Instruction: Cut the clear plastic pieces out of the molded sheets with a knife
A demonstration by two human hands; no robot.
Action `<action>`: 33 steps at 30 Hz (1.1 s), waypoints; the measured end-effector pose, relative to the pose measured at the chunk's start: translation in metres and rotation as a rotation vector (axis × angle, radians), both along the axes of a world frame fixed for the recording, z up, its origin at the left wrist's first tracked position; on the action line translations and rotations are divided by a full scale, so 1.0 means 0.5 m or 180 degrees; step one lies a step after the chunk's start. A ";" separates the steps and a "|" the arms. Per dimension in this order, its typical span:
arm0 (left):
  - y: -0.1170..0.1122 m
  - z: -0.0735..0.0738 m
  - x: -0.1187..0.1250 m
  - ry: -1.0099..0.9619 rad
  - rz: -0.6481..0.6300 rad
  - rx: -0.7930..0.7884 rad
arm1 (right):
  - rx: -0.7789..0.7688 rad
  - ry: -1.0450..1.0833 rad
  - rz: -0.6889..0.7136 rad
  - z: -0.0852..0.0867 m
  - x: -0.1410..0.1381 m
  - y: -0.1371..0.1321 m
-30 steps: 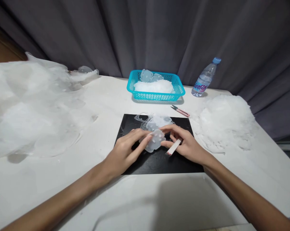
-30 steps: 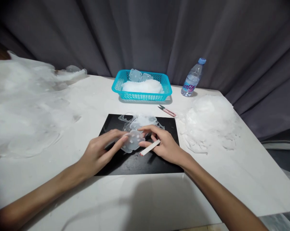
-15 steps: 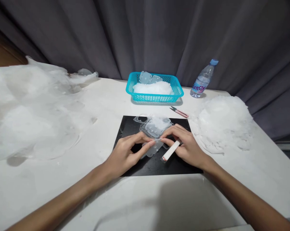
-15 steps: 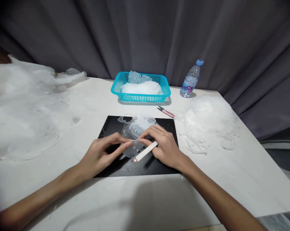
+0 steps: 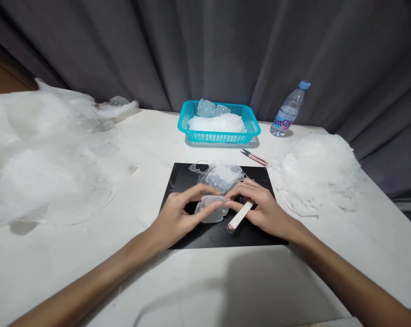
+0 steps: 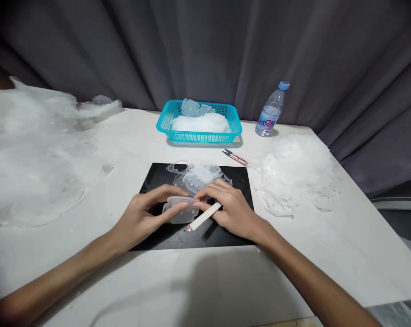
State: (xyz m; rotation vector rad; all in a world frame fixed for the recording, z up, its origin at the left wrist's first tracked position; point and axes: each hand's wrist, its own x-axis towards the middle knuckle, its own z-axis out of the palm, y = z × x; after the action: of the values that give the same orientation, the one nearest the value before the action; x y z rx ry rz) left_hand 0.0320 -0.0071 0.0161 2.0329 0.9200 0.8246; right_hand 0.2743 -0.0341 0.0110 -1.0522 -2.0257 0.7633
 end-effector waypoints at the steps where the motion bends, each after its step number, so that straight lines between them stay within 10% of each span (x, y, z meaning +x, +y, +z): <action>1: -0.001 -0.002 0.001 -0.0006 -0.0031 0.0014 | 0.0063 0.0004 0.0007 0.003 -0.002 -0.001; 33: -0.013 -0.017 -0.002 -0.0065 0.0182 0.0733 | 0.0099 -0.0290 -0.0025 0.002 -0.007 0.001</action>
State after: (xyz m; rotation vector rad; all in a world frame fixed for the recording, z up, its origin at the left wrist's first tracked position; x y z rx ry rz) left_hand 0.0311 -0.0133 0.0077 2.1980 0.9102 1.0208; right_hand 0.2707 -0.0337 0.0120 -1.0941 -2.1021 0.6887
